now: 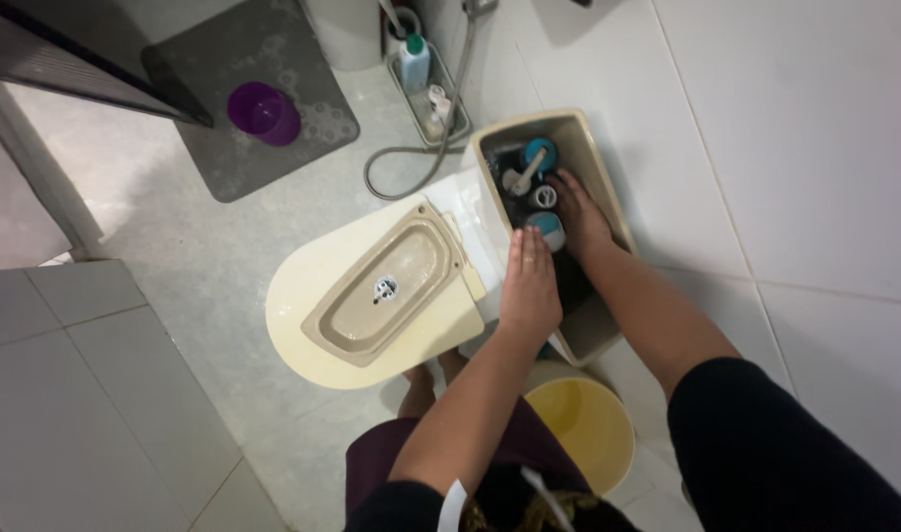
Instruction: The person cleans the toilet tank lid and the interior of the toilet tank with a sponge and water, then cleans the toilet seat.
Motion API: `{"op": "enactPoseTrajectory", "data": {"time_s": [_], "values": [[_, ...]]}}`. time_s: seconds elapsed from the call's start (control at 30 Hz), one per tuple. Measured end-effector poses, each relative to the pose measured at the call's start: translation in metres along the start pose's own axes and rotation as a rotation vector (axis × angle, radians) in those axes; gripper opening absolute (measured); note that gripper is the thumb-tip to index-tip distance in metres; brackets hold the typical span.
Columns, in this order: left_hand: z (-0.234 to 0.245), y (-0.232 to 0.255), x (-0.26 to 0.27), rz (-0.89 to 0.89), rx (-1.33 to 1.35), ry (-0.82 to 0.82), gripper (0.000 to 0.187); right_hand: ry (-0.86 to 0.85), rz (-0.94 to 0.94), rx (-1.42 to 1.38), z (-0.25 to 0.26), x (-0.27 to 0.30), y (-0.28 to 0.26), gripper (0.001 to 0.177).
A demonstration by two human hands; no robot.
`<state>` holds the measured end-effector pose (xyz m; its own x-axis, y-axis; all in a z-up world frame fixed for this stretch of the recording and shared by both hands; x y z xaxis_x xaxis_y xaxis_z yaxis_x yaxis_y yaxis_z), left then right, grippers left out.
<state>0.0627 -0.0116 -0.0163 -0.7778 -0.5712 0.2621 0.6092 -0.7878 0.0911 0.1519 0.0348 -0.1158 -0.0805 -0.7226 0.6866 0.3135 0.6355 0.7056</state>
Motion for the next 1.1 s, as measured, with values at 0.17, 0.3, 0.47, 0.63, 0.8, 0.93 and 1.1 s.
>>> {"op": "enactPoseTrajectory", "data": {"time_s": [0.17, 0.3, 0.47, 0.63, 0.8, 0.93, 1.1], "values": [[0.001, -0.002, -0.004, -0.018, 0.003, -0.029, 0.063, -0.045, -0.006, 0.029, -0.014, 0.039, -0.021, 0.075], [-0.003, 0.003, -0.004, -0.05, -0.025, -0.057, 0.062, -0.219, 0.141, -0.056, -0.018, 0.083, -0.037, 0.061], [-0.008, 0.002, -0.007, -0.051, -0.027, -0.05, 0.062, -0.2, 0.061, -0.149, -0.01, 0.119, -0.02, 0.052], [-0.005, 0.003, -0.005, -0.063, -0.011, -0.076, 0.064, 0.243, -0.449, -0.433, -0.006, 0.162, 0.034, 0.066], [-0.003, 0.002, -0.002, -0.068, -0.039, -0.035, 0.061, 0.36, -0.621, -0.77, -0.001, 0.172, 0.032, 0.061], [-0.003, 0.002, -0.002, -0.064, -0.009, -0.046, 0.062, 0.36, -0.798, -0.858, -0.003, 0.181, 0.042, 0.061], [-0.002, 0.002, -0.002, -0.062, 0.032, -0.012, 0.064, 0.556, -0.831, -1.283, -0.01, 0.179, 0.054, 0.058]]}}
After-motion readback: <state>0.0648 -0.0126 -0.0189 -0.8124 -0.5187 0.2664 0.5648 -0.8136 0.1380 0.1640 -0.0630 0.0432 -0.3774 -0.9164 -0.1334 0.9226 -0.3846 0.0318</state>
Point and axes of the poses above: each hand's wrist, its own x-axis away from the middle knuckle, its own z-axis out of the back of the hand, y = z × x, the point moved 9 cm from there along -x, towards the middle knuckle, and after that the axes turned 6 degrees about -z, right-handed, at the moved point
